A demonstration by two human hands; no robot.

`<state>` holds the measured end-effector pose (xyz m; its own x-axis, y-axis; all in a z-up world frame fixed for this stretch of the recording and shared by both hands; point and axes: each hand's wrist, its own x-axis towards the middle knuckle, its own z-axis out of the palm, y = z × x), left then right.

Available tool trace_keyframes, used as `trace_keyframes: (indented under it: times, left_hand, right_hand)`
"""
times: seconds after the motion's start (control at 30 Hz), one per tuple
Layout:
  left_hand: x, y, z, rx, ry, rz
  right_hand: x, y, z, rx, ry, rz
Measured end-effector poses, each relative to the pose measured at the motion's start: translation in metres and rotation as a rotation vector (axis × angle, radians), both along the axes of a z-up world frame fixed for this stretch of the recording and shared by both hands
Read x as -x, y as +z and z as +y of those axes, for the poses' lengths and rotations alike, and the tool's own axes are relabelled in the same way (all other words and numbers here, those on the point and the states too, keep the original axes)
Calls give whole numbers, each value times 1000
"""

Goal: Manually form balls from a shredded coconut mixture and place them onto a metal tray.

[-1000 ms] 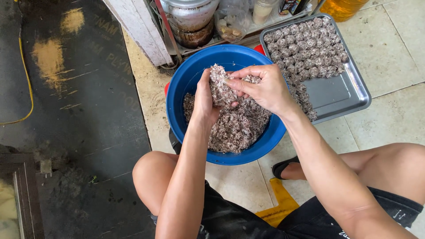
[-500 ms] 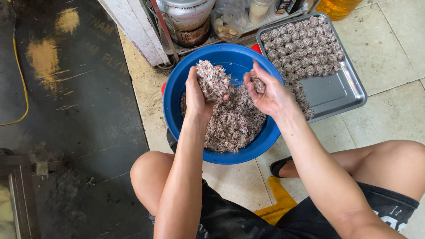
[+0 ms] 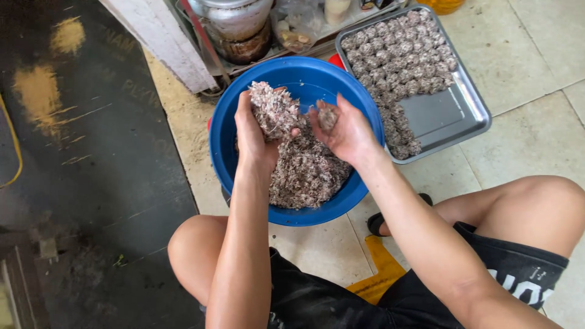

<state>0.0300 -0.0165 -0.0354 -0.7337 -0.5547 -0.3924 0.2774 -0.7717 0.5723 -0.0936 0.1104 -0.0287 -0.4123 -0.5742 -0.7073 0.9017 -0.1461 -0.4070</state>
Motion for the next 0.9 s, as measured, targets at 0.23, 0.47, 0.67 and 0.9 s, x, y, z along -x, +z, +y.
trace_keyframes:
  times: [0.23,0.47,0.67,0.9]
  left_hand:
    - [0,-4,-1,21,14,60]
    - [-1,0,1,50,41,8]
    - [2,1,0,27,31,16]
    - [11,5,4,54,-14,-28]
  right_hand:
    - [21,-73,10,328,45,58]
    - [12,-71,3,226,43,80]
    - [13,23,3,148,6,95]
    - [135,-36,86,344,-307,-34]
